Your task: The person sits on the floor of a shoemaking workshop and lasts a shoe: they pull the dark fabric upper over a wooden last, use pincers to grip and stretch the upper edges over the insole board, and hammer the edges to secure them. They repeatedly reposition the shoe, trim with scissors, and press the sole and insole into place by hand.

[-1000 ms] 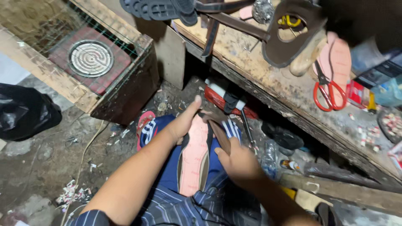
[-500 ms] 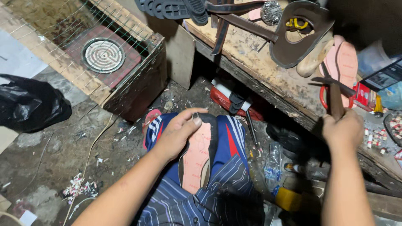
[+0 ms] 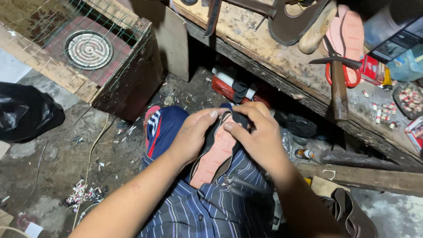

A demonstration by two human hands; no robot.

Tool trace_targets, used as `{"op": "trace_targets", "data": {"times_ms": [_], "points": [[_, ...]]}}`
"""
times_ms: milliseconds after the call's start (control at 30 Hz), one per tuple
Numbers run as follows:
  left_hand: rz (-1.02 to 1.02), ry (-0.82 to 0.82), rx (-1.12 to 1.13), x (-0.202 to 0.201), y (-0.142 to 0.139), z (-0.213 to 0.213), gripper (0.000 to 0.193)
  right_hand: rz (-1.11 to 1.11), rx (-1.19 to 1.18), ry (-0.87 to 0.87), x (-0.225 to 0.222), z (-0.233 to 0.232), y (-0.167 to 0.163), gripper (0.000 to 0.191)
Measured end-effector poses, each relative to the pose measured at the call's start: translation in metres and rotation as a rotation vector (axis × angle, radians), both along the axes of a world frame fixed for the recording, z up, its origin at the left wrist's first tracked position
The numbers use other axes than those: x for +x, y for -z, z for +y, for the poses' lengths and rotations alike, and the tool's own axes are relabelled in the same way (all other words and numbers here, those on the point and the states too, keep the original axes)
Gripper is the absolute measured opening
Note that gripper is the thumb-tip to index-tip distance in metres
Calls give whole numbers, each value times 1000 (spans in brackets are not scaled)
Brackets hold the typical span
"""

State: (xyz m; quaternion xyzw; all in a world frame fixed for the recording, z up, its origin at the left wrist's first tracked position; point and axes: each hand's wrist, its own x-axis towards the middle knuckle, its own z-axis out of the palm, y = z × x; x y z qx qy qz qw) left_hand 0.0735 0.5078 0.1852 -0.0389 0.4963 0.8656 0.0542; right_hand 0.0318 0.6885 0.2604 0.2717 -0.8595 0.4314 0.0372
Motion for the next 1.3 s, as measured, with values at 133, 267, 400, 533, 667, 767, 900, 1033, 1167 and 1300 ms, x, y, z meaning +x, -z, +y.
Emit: {"op": "trace_targets", "data": {"times_ms": [133,267,400,533,667,767,900,1033,1167,1300], "points": [[-98,42,62,13,21,2,39,56,-24,38,3,-4,-10,13],[-297,167,-183,31,46,-7,38,150,-24,47,15,8,-8,12],[-574,323,-21,43,63,-25,38,200,-76,83,23,3,3,9],[-414,389,238,49,63,-45,39,231,-121,211,7,-5,11,11],[-201,93,-61,55,38,-53,29,81,-97,240,2,11,21,24],[-3,-213,-683,68,0,-77,24,-330,142,250,27,39,41,30],[308,-619,-1440,90,-50,-124,29,-165,426,-204,75,71,89,52],[311,-825,-1631,110,-60,-176,30,-77,300,-47,96,84,141,57],[-16,-1032,-1623,147,-29,-230,24,-37,183,101,95,86,172,48],[-214,-1236,-1586,176,24,-294,21,14,177,199,85,85,191,43]]}}
